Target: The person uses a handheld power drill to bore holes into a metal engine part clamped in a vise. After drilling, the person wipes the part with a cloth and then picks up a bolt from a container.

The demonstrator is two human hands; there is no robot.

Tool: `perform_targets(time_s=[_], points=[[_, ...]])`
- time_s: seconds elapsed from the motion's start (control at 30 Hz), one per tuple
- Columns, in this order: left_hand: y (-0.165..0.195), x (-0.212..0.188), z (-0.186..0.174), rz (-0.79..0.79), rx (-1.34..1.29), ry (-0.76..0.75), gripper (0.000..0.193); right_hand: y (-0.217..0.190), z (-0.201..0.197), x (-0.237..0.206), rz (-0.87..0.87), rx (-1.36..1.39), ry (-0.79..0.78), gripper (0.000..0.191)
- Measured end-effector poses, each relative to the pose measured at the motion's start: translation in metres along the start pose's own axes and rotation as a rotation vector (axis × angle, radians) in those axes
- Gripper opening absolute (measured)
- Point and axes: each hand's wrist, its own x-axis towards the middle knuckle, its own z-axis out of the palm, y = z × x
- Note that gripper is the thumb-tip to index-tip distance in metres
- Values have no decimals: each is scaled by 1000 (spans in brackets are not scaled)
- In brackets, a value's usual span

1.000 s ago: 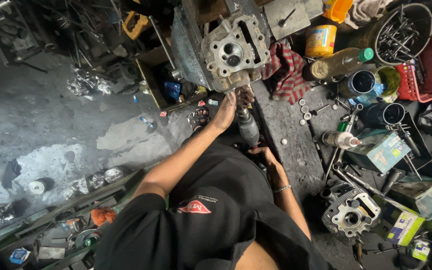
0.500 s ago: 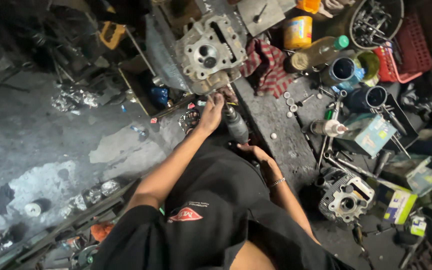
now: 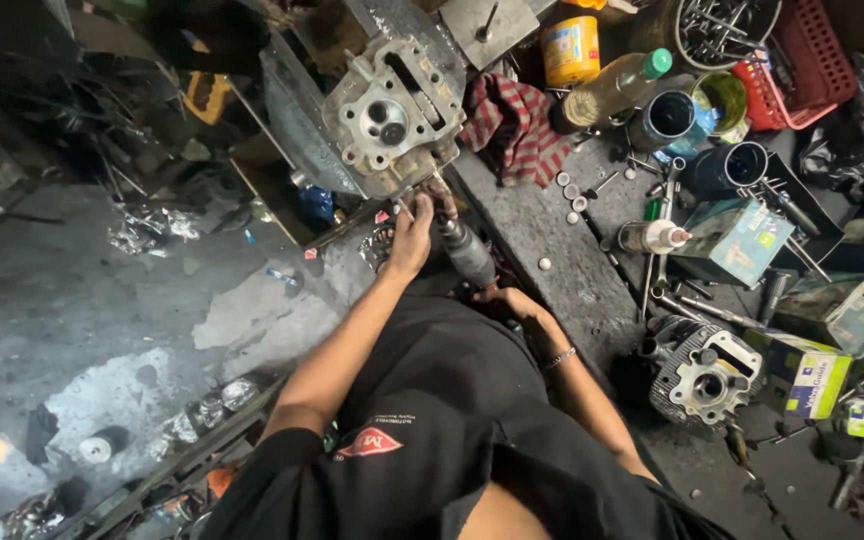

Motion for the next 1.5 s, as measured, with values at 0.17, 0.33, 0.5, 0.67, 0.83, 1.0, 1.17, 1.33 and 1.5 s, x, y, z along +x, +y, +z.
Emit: perform_targets(time_s=[0.17, 0.33, 0.5, 0.67, 0.83, 1.0, 1.17, 1.33, 1.5], points=[[-3, 0, -3, -6, 32, 17, 36, 0, 1, 1, -7, 50, -30, 16], [-7, -4, -2, -9, -67, -2, 38, -2, 2, -4, -154, -55, -52, 23], [-11, -3, -8, -5, -25, -5, 46, -1, -1, -8, -59, 61, -172, 43], [-13, -1, -5, -15, -127, 3, 38, 3, -5, -2, -134, 17, -102, 29], [-9, -2, -1, -32, -69, -4, 44, 3, -7, 1, -70, 9, -84, 22], [-12, 0, 5, -20, -206, -38, 43, 0, -6, -4, -84, -29, -13, 28], [-12, 2, 3, -116, -145, -25, 55, 1, -6, -4, -36, 51, -58, 43], [-10, -4, -7, -170, 170, -235, 59, 7, -9, 1, -48, 30, -41, 40], [-11, -16, -8, -345, 464, -487, 63, 10, -11, -2, 81, -17, 6, 30]])
